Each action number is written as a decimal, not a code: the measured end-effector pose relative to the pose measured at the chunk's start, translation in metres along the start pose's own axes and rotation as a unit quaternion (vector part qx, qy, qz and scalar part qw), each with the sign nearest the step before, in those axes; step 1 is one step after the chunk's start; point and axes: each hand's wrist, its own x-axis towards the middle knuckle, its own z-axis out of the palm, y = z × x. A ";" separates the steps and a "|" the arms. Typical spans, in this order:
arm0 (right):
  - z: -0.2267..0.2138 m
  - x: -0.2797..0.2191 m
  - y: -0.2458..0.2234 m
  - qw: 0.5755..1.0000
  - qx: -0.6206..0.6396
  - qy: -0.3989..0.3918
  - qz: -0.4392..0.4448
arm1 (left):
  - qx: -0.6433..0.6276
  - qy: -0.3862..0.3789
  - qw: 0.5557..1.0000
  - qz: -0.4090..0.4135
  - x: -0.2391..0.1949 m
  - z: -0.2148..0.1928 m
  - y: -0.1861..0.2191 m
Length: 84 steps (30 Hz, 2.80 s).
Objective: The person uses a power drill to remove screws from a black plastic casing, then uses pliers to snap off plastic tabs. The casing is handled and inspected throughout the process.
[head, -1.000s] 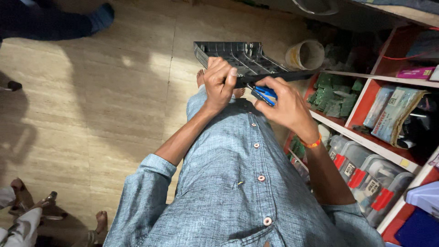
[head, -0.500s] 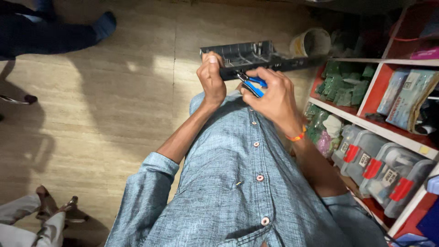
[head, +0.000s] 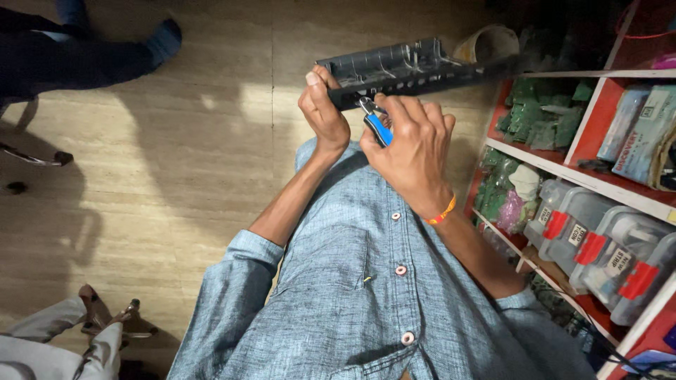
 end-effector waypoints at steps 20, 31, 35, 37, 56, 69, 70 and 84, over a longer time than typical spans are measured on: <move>-0.012 0.012 0.026 0.982 0.170 -0.068 -0.041 | 0.018 -0.027 0.994 0.100 0.015 -0.004 0.020; -0.010 0.040 0.067 0.927 0.262 -0.268 0.029 | 0.018 -0.085 0.986 0.142 0.021 -0.011 0.019; -0.007 0.040 0.063 0.946 0.232 -0.224 -0.023 | 0.020 -0.084 0.985 0.150 0.026 -0.012 0.011; -0.008 0.036 0.059 0.958 0.223 -0.169 -0.058 | 0.028 -0.086 0.985 0.145 0.027 -0.013 0.007; 0.031 0.021 0.016 0.986 -0.092 0.096 -0.097 | 0.000 0.043 0.992 -0.119 0.025 0.019 -0.010; 0.016 0.033 0.042 0.991 0.125 0.050 -0.023 | -0.049 0.034 0.984 -0.167 0.030 0.017 0.002; 0.015 0.035 0.040 0.991 0.122 0.047 -0.030 | -0.043 0.032 0.985 -0.166 0.030 0.016 0.002; -0.030 0.059 0.046 0.985 0.065 -0.135 -0.089 | -0.011 0.008 1.000 0.026 0.014 0.020 -0.002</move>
